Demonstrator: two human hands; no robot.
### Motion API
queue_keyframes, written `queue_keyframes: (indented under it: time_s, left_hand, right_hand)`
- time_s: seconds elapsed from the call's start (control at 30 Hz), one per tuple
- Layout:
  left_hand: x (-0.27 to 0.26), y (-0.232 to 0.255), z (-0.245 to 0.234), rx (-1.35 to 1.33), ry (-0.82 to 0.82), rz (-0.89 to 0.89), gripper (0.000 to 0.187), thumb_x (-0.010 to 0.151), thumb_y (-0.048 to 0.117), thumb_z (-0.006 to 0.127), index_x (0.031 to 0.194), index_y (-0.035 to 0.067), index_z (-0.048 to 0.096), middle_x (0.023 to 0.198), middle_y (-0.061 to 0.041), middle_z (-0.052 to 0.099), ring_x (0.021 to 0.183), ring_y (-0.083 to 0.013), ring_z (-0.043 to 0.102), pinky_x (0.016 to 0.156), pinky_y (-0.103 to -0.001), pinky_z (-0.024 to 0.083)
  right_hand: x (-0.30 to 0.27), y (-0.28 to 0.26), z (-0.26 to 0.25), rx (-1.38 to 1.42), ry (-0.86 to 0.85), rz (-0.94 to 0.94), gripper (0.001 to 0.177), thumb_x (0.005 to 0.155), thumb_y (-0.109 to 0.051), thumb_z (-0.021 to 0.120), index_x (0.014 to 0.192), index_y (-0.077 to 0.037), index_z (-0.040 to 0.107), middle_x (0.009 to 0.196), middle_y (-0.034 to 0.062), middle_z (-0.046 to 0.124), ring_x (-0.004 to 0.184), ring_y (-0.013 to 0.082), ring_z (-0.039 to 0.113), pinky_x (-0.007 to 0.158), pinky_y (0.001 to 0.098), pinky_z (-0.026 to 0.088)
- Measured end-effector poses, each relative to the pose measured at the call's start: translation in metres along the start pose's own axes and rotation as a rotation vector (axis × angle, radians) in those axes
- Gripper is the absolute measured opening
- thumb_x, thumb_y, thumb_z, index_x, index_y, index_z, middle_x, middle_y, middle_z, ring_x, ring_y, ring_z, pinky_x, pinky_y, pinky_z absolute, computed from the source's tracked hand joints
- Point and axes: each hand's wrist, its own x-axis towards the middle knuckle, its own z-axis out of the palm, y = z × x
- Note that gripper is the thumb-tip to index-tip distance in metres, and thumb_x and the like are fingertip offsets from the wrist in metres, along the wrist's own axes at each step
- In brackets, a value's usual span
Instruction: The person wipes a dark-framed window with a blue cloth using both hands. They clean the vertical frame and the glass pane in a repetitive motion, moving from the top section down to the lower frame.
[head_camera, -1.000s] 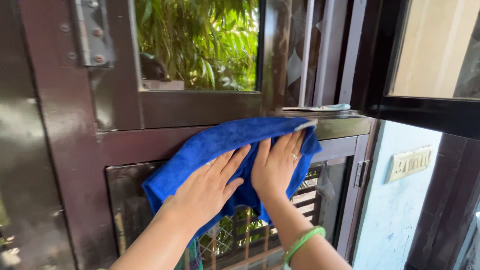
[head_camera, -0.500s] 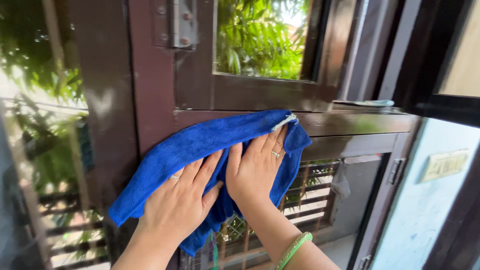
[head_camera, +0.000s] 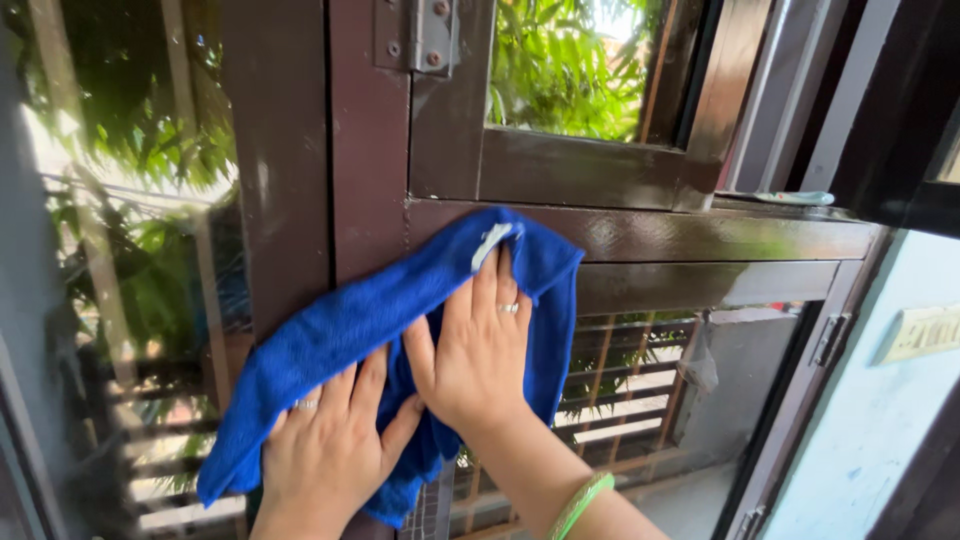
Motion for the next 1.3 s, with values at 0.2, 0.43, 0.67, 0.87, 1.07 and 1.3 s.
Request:
queue_keyframes:
  time_s: [0.2,0.43,0.67,0.87,1.07,1.3]
  left_hand:
    - [-0.037,-0.006,0.019,0.010,0.072,0.002,0.070,0.088,0.056,0.057,0.138,0.007,0.061,0.142,-0.016,0.059,0.134,-0.0344,0.053,0.114,-0.050,0.033]
    - [-0.099,0.001,0.058,-0.132,-0.106,-0.033,0.067,0.089,0.053,0.057,0.137,0.007,0.061,0.140,-0.016,0.060,0.129,-0.0349,0.056,0.110,-0.050,0.037]
    - [-0.122,0.012,0.061,-0.184,-0.222,-0.072,0.062,0.089,0.050,0.057,0.136,0.009,0.061,0.137,-0.014,0.061,0.126,-0.0333,0.058,0.108,-0.050,0.038]
    - [-0.132,0.017,0.056,-0.203,-0.263,-0.086,0.059,0.090,0.048,0.057,0.135,0.011,0.062,0.135,-0.012,0.063,0.124,-0.0320,0.059,0.105,-0.049,0.039]
    - [-0.136,0.019,0.052,-0.214,-0.295,-0.094,0.055,0.090,0.045,0.057,0.135,0.013,0.062,0.133,-0.010,0.064,0.122,-0.0306,0.060,0.103,-0.049,0.040]
    - [-0.128,0.018,0.048,-0.213,-0.337,-0.126,0.051,0.091,0.042,0.057,0.134,0.014,0.062,0.131,-0.007,0.066,0.120,-0.0290,0.061,0.100,-0.048,0.042]
  right_hand:
    - [-0.025,-0.005,0.012,0.111,-0.071,-0.020,0.077,0.096,-0.039,0.058,0.150,0.012,0.036,0.154,0.0391,0.034,0.141,0.0589,0.032,0.113,0.0629,0.026]
    - [-0.108,0.011,0.054,0.181,-0.215,-0.085,0.072,0.094,-0.035,0.060,0.146,0.010,0.040,0.148,0.0393,0.038,0.134,0.0582,0.039,0.113,0.0607,0.029]
    - [-0.205,0.042,0.117,-0.014,-0.379,-0.187,0.068,0.093,-0.036,0.062,0.142,0.006,0.044,0.145,0.0389,0.040,0.132,0.0581,0.040,0.110,0.0625,0.029]
    - [-0.219,0.041,0.132,-0.013,-0.447,-0.147,0.065,0.093,-0.035,0.061,0.142,0.005,0.046,0.142,0.0374,0.044,0.131,0.0575,0.041,0.111,0.0627,0.028]
    - [-0.219,0.040,0.127,-0.014,-0.466,-0.131,0.062,0.094,-0.034,0.059,0.142,0.003,0.047,0.140,0.0358,0.047,0.131,0.0568,0.042,0.112,0.0628,0.028]
    - [-0.210,0.033,0.118,0.012,-0.443,-0.119,0.058,0.095,-0.033,0.058,0.142,0.001,0.049,0.137,0.0340,0.051,0.130,0.0561,0.043,0.113,0.0630,0.028]
